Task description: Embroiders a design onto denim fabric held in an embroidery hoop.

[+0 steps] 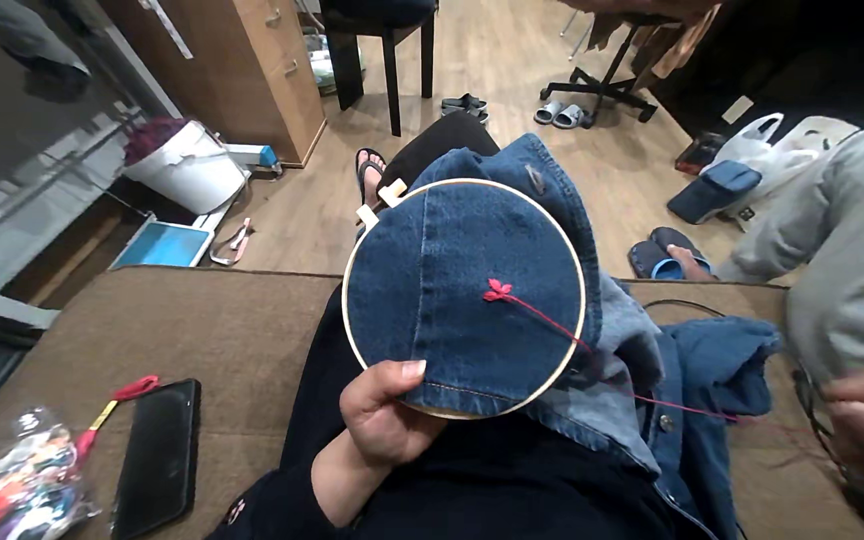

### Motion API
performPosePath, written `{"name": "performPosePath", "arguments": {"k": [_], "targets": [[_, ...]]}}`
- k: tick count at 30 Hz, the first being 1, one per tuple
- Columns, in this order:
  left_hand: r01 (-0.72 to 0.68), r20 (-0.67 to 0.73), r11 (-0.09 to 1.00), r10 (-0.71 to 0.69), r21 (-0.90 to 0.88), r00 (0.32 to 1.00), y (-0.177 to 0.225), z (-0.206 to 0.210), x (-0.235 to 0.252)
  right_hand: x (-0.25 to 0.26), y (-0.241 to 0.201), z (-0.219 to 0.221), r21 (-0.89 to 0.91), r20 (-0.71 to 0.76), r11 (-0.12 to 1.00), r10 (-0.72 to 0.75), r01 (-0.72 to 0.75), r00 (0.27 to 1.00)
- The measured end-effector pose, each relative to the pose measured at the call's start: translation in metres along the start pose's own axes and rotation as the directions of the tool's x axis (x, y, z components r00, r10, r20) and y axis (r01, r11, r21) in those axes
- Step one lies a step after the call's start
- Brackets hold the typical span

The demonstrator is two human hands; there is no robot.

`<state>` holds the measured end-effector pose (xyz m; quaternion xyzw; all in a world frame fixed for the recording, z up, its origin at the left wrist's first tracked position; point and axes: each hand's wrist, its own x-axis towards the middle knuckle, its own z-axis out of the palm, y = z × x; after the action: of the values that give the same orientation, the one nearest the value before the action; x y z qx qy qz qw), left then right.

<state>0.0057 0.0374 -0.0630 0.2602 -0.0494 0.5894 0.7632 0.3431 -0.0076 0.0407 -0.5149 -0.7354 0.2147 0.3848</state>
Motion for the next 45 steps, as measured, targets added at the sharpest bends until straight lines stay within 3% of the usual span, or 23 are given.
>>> {"name": "performPosePath", "arguments": {"k": [6,11,45], "targets": [[0.019,0.025,0.995,-0.021,0.095,0.999,-0.001,-0.009,-0.006,0.025,-0.041,0.101,0.066,-0.05,0.982,-0.173,0.177,0.984],[0.018,0.055,0.995,-0.023,0.096,0.998,0.002,-0.013,-0.01,0.037,-0.044,0.146,-0.117,-0.19,0.963,-0.261,0.242,0.947],[0.039,0.08,0.992,-0.049,0.117,0.996,0.004,-0.018,-0.013,0.043,-0.047,0.158,-0.138,-0.233,0.985,-0.132,0.102,0.964]]}}
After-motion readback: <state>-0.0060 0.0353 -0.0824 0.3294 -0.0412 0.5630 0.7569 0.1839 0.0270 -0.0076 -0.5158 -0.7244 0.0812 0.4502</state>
